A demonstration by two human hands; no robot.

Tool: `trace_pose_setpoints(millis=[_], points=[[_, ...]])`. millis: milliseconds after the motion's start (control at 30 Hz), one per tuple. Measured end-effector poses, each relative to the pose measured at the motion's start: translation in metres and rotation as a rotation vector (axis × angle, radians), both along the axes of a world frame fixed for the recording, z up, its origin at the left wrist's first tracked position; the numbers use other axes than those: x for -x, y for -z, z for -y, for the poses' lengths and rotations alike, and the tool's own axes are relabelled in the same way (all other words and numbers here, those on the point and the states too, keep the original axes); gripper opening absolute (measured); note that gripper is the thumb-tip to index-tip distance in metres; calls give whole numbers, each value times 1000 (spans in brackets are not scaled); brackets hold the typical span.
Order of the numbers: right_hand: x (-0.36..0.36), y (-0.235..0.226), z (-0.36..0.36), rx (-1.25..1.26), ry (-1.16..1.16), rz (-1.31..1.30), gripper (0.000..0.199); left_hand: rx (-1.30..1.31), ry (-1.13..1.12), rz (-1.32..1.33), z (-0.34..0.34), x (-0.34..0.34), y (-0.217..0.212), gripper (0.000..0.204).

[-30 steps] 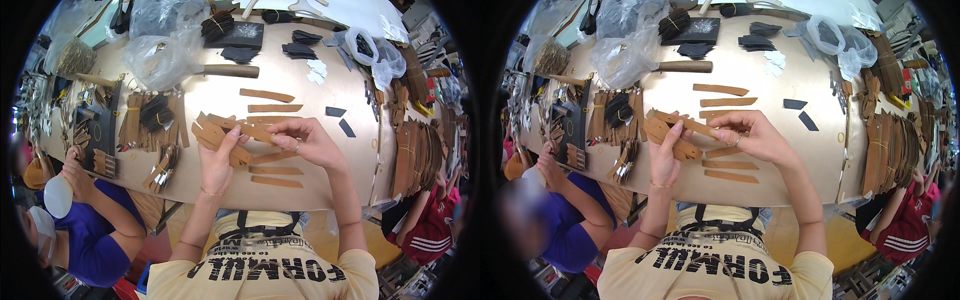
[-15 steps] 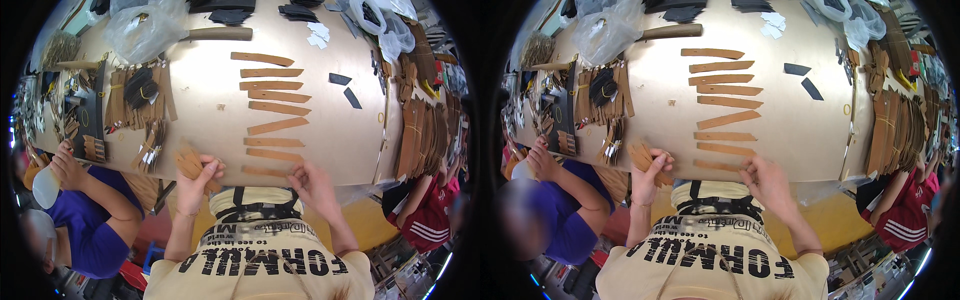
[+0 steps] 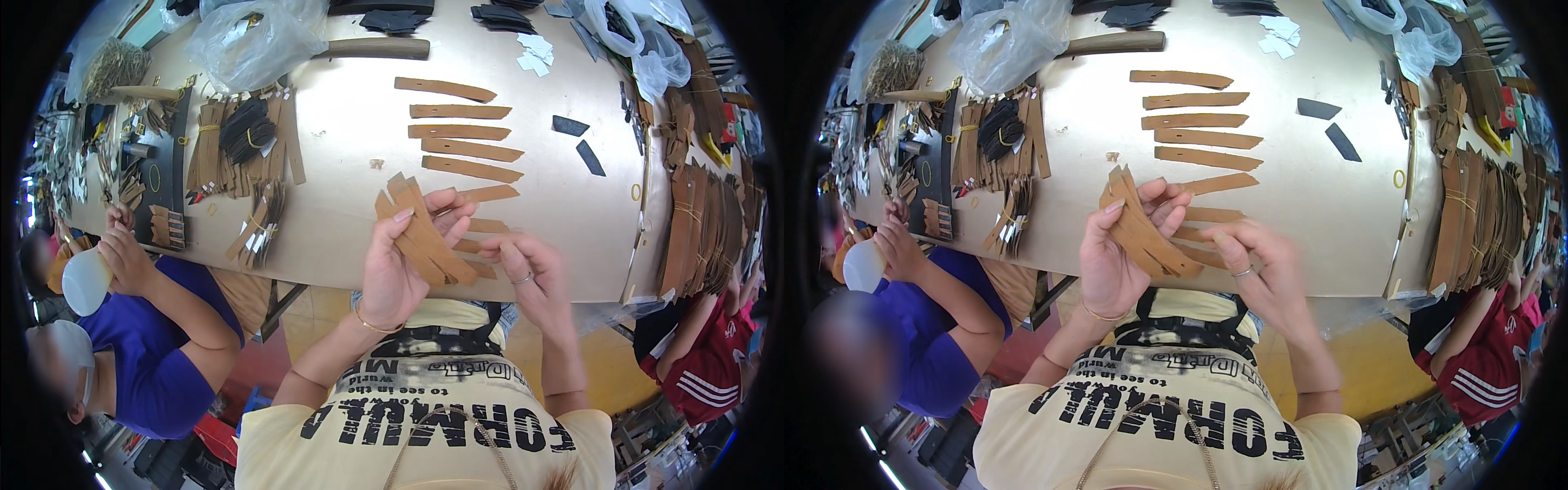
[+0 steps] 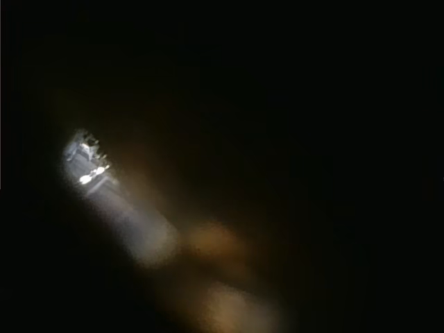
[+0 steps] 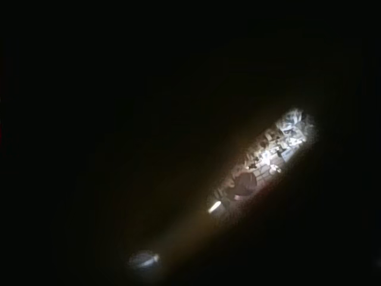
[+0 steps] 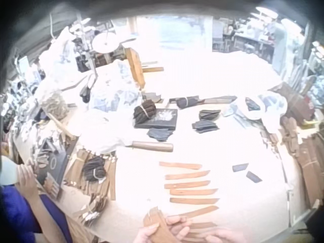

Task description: The person arranges multiple tan leather strips on a worktable, then picks up small black leather pieces and places them on top of the tan strips. The person continues to handle and align the leather pieces throughout the clip.

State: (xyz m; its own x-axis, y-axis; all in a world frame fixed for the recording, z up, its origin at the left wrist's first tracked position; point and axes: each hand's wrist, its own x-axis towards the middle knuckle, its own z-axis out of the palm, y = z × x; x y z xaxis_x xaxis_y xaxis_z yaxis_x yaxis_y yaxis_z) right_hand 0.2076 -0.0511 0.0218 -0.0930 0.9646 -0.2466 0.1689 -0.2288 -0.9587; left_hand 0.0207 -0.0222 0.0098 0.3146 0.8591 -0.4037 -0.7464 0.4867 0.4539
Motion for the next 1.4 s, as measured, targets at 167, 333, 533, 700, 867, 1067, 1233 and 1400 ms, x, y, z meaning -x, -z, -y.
trace_pose_setpoints(millis=[167,333,533,700,867,1067,1233,1400], points=[[10,1,-1,136,7,-249,43,-29,-75,-202,-5,-5,-2,50],[5,0,-2,201,-10,-326,33,-39,-44,-267,-3,5,5,52],[5,6,-3,136,-39,-220,18,-136,-16,-187,4,7,11,47],[7,10,0,134,90,-193,14,-309,95,-550,7,5,9,54],[-1,9,-4,1,68,-131,14,-209,198,-500,-5,10,6,51],[-2,-5,-38,-120,-39,-146,43,-295,452,-623,-33,20,-4,59],[3,-15,-88,27,-160,-151,48,-649,529,-813,-70,25,-10,65],[3,8,-147,25,-60,-295,30,-417,481,-799,-127,51,-7,58]])
